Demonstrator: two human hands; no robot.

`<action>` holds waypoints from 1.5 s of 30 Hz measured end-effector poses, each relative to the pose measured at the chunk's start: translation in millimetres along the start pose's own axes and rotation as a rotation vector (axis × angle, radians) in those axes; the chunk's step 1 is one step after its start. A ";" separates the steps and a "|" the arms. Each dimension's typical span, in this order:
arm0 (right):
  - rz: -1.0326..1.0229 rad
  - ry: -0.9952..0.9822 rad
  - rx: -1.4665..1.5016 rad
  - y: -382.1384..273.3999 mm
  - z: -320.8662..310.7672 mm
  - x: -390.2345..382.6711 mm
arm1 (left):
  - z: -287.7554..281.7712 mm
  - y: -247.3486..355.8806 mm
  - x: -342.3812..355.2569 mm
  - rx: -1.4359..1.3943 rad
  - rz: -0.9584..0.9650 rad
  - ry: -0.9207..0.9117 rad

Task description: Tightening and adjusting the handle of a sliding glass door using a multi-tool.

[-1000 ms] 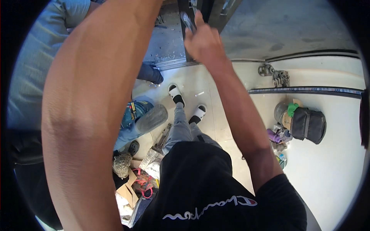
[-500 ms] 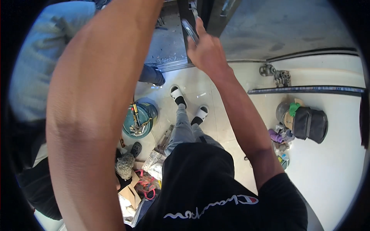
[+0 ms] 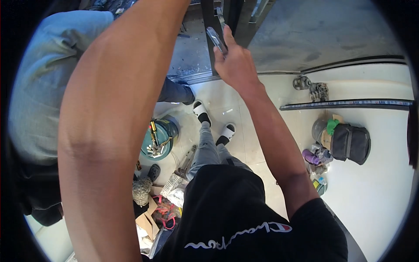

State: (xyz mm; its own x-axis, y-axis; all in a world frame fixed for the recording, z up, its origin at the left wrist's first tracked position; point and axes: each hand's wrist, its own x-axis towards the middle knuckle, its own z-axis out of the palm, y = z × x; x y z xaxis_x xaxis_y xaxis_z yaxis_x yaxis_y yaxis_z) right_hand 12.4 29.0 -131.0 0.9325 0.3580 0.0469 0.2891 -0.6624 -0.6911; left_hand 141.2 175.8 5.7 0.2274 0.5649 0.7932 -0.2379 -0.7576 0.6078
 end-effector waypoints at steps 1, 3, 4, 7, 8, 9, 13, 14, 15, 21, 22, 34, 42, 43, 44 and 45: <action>0.002 -0.021 0.048 0.1 -3.8 -5.9 | -0.9 -0.2 1.6 -0.006 -0.002 -0.005; 0.038 -0.059 0.066 2.0 -13.4 -1.0 | -5.3 4.3 10.5 -0.115 -0.058 -0.186; -0.020 0.011 0.098 7.1 -16.5 -4.4 | -6.9 8.9 6.7 -0.209 -0.077 -0.219; -0.131 0.110 0.178 6.6 -26.3 -33.4 | -9.6 3.8 3.7 -0.158 -0.039 -0.185; -0.066 0.044 0.147 -1.9 -34.2 -48.4 | -16.8 0.9 6.2 -0.173 -0.098 -0.253; 0.011 -0.012 0.108 -5.3 -46.4 -63.8 | -24.7 7.0 10.7 -0.017 -0.155 -0.340; 0.159 -0.087 0.304 -7.4 -69.3 -119.6 | -84.6 -12.9 -33.3 -0.087 -0.285 -0.429; 0.175 -0.062 0.301 -1.1 -72.0 -134.3 | -113.4 -18.5 -58.3 -0.114 -0.322 -0.545; 0.227 0.001 0.456 8.2 -67.9 -149.8 | -141.1 17.5 -94.9 -0.284 -0.512 -0.528; 0.441 -0.126 0.916 16.5 -73.1 -201.2 | -248.7 86.1 -205.3 -0.511 -1.326 -1.310; 0.482 -0.192 0.964 17.8 -76.3 -204.4 | -252.7 85.0 -214.0 -0.470 -1.308 -1.365; 0.670 0.283 1.162 40.4 -63.3 -231.0 | -254.1 145.7 -243.5 -0.400 -1.256 -0.963; 0.703 0.040 1.278 64.0 -82.0 -234.7 | -275.1 130.5 -259.9 -0.474 -1.215 -0.954; 0.708 -0.083 1.176 69.3 -84.9 -233.4 | -275.1 128.1 -260.3 -0.472 -1.212 -0.952; 0.708 -0.204 1.070 72.9 -86.3 -232.0 | -274.7 126.0 -260.2 -0.423 -1.183 -1.005; 0.702 -0.211 1.072 74.6 -85.7 -230.8 | -275.0 123.9 -260.0 -0.372 -1.155 -1.055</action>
State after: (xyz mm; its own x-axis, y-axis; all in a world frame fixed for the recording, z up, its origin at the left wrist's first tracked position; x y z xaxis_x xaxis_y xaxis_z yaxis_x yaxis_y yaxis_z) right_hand -162.7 -159.4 -131.6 0.7331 0.3120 -0.6044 -0.6519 0.0689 -0.7551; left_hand -207.0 25.0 -114.8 0.9196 0.1639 -0.3570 0.3446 0.0998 0.9334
